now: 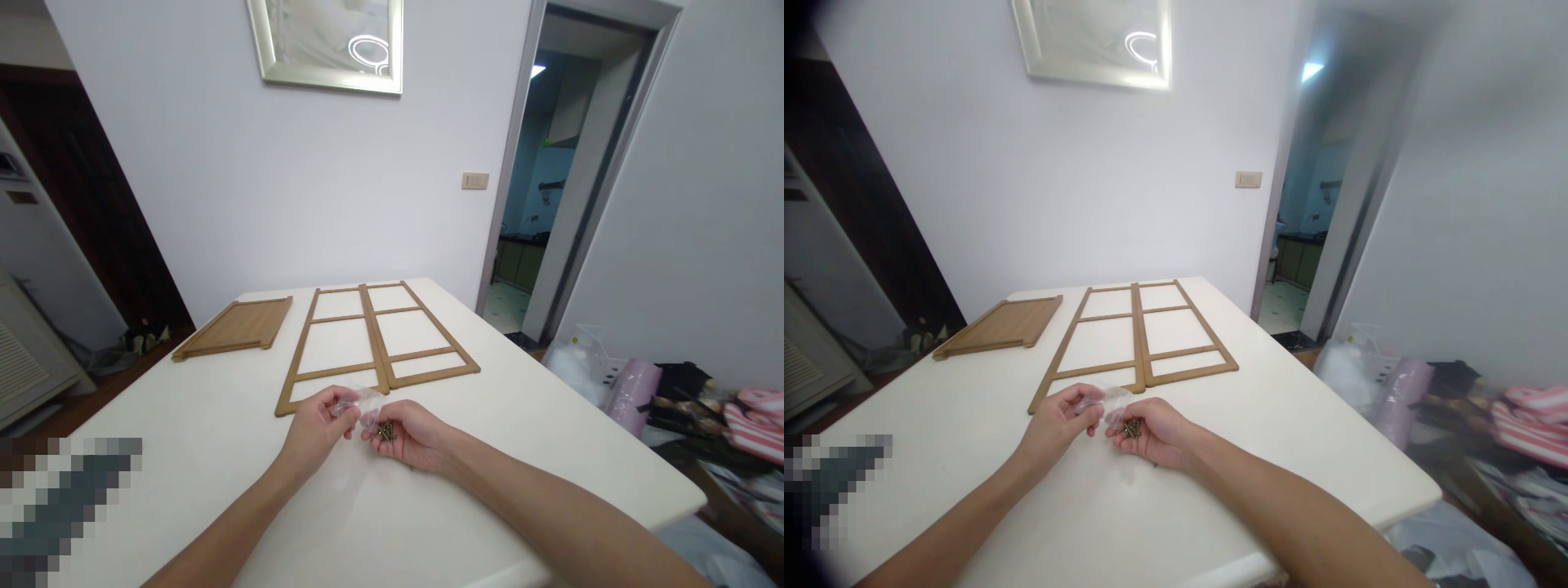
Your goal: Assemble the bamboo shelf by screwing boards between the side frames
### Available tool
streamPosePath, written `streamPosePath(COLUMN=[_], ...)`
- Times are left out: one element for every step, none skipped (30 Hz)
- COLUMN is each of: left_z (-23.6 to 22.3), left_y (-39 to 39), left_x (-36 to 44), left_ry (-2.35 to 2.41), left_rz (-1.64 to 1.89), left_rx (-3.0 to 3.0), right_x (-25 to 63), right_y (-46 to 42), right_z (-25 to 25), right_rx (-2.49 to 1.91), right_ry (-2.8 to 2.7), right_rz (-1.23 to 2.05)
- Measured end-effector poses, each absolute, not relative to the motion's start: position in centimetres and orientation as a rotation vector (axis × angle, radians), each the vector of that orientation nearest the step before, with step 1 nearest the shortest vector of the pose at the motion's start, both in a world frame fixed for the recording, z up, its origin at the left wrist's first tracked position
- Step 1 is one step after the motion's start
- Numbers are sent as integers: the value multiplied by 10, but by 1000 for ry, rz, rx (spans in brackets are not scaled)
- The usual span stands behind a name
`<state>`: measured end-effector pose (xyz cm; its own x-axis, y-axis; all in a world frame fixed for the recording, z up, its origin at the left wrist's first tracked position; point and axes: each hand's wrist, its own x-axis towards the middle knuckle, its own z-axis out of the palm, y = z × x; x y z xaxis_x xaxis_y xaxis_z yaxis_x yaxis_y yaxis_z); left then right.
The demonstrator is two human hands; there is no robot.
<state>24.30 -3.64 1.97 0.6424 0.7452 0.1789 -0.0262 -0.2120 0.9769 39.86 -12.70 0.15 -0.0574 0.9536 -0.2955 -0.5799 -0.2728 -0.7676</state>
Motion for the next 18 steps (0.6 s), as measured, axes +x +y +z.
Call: streamPosePath(left_z=[19, 18, 18, 17, 16, 15, 14, 13, 12, 10, 9, 8, 7, 7, 7, 8, 9, 11], left_y=[-36, -36, -35, -34, -33, -32, -31, -30, -28, -27, -26, -26, -25, -25, -24, -24, -23, -22], left_x=[243, 243, 243, 243, 243, 243, 243, 242, 242, 242, 241, 241, 240, 240, 239, 239, 238, 238], left_ry=[611, 617, 619, 621, 623, 629, 635, 644, 652, 661, 670, 680, 686, 686, 679, 670, 662, 660], left_rz=[790, 786, 780, 772, 758, 740, 718, 695, 671, 641, 612, 582, 549, 520, 500, 492, 493, 496], left_rx=[1655, 1664, 1669, 1671, 1670, 1665, 1655, 1639, 1614, 1581, 1541, 1497, 1457, 1428, 1414, 1416, 1434, 1465], right_x=[399, 400, 400, 400, 400, 400, 401, 402, 403, 405, 407, 409, 410, 412, 413, 415, 416, 417], right_y=[-127, -127, -127, -128, -128, -129, -130, -130, -131, -131, -131, -131, -132, -132, -132, -132, -133, -133], right_z=[2, 2, 2, 2, 3, 3, 4, 5, 6, 7, 8, 9, 9, 10, 10, 11, 11, 11], right_rx=[-951, -954, -958, -962, -966, -969, -971, -975, -979, -986, -993, -1002, -1011, -1021, -1033, -1046, -1060, -1074], right_ry=[-548, -549, -550, -553, -556, -559, -561, -563, -565, -567, -571, -576, -584, -596, -610, -627, -648, -673], right_rz=[1626, 1623, 1617, 1609, 1600, 1591, 1582, 1572, 1561, 1548, 1534, 1519, 1505, 1493, 1486, 1485, 1488, 1495])
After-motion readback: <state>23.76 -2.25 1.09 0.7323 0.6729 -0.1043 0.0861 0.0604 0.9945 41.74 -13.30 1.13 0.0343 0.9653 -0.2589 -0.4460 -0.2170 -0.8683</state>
